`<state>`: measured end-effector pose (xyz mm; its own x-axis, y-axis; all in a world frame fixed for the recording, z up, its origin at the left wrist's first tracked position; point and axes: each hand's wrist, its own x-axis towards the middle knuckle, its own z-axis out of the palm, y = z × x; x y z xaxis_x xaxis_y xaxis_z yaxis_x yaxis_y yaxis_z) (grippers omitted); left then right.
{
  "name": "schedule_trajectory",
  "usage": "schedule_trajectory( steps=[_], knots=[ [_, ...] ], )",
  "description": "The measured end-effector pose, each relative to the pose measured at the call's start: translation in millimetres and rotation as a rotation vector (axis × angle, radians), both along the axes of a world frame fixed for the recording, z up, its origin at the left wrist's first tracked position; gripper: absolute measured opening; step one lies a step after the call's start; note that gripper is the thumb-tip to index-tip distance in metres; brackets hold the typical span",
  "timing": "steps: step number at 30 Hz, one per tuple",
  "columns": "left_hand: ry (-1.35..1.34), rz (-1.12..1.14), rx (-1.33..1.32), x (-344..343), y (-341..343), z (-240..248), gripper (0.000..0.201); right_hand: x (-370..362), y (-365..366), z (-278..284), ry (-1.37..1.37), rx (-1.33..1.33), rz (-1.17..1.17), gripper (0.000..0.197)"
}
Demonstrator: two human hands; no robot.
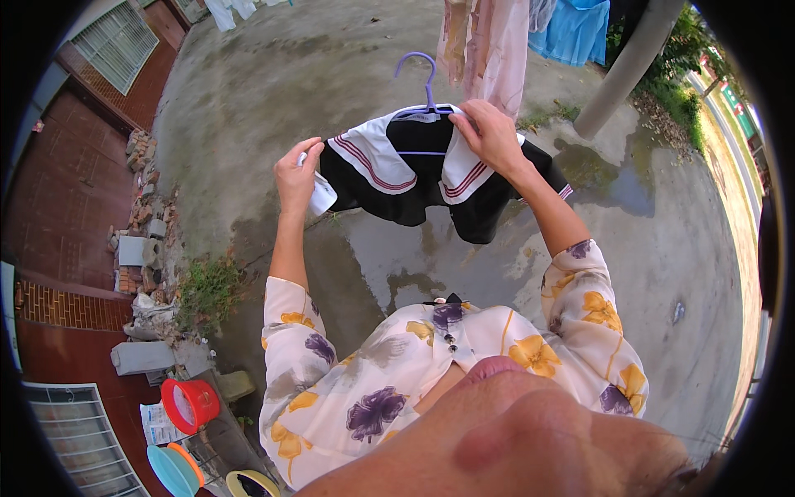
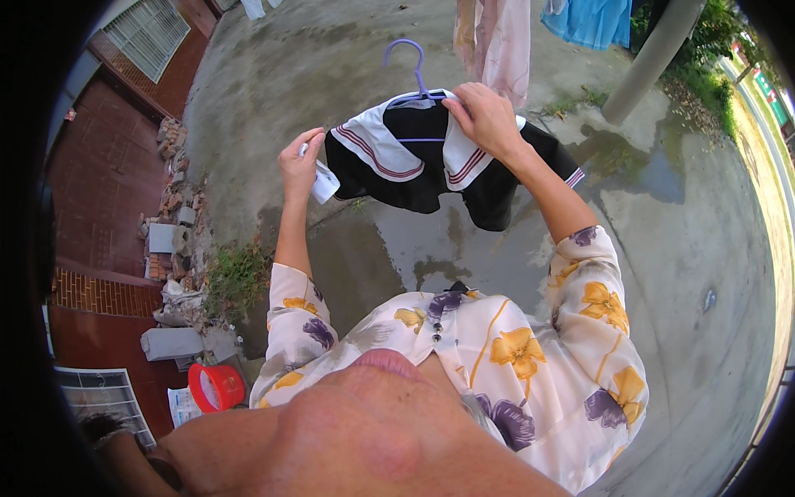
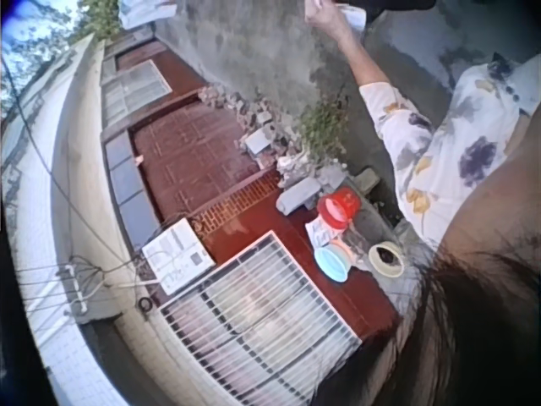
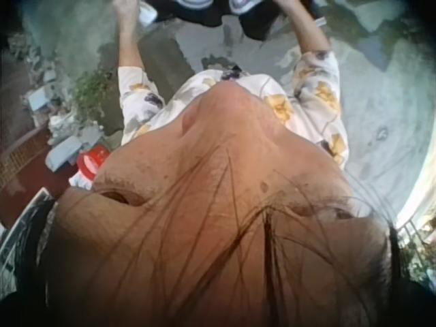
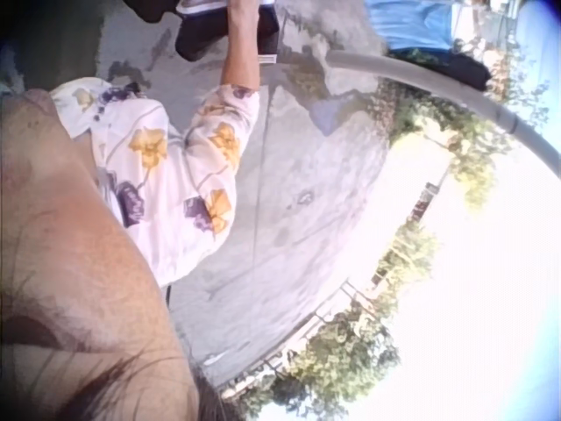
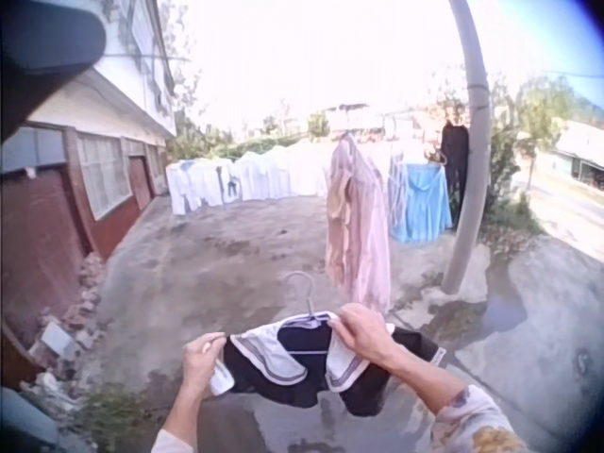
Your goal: The person hangs a shirt on a hanger, buttons the collar, and then washes a black garment by hand in two buckets of soapy water.
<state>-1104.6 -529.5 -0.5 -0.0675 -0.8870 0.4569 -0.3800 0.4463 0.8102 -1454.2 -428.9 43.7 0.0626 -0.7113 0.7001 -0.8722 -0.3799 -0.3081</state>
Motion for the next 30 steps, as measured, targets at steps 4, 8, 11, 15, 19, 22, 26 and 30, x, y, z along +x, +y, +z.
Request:
schedule_trajectory(
  steps=[4, 8, 11, 15, 19, 22, 26, 30],
  knots=[
    [0.052, -0.108, -0.035, -25.5, 26.1, 29.9, 0.022, 3.7, 11.6, 0.5, -0.09, -0.017, -0.052, 0.024],
    [-0.209, -0.167, -0.386, -77.4, 36.0, 31.9, 0.039, 10.7, 12.6, 5.2, -0.145, -0.009, -0.071, 0.024],
    [-0.253, -0.063, -0.467, -99.2, 16.9, 24.6, 0.033, 18.9, 9.5, 14.6, -0.231, 0.01, -0.009, 0.022],
    [-0.234, 0.007, -0.512, -114.1, -0.9, 19.0, 0.02, 19.9, 7.0, 18.3, -0.293, 0.026, -0.001, 0.023],
    [-0.153, -0.049, -0.493, -119.5, -7.7, 20.3, 0.015, 19.8, -2.4, 27.3, -0.271, 0.046, -0.08, 0.026],
    [-0.171, -0.126, -0.458, -108.2, -15.7, 20.0, 0.017, 21.4, -5.5, 26.9, -0.226, 0.079, -0.167, 0.027],
    [-0.246, -0.174, -0.432, -105.9, -35.5, 16.4, 0.021, 28.7, -9.3, 20.5, -0.168, 0.041, -0.227, 0.027],
    [-0.192, -0.29, -0.506, -102.4, -45.8, 5.0, 0.022, 43.7, -25.5, 8.6, -0.191, 0.025, -0.274, 0.025]
  ],
)
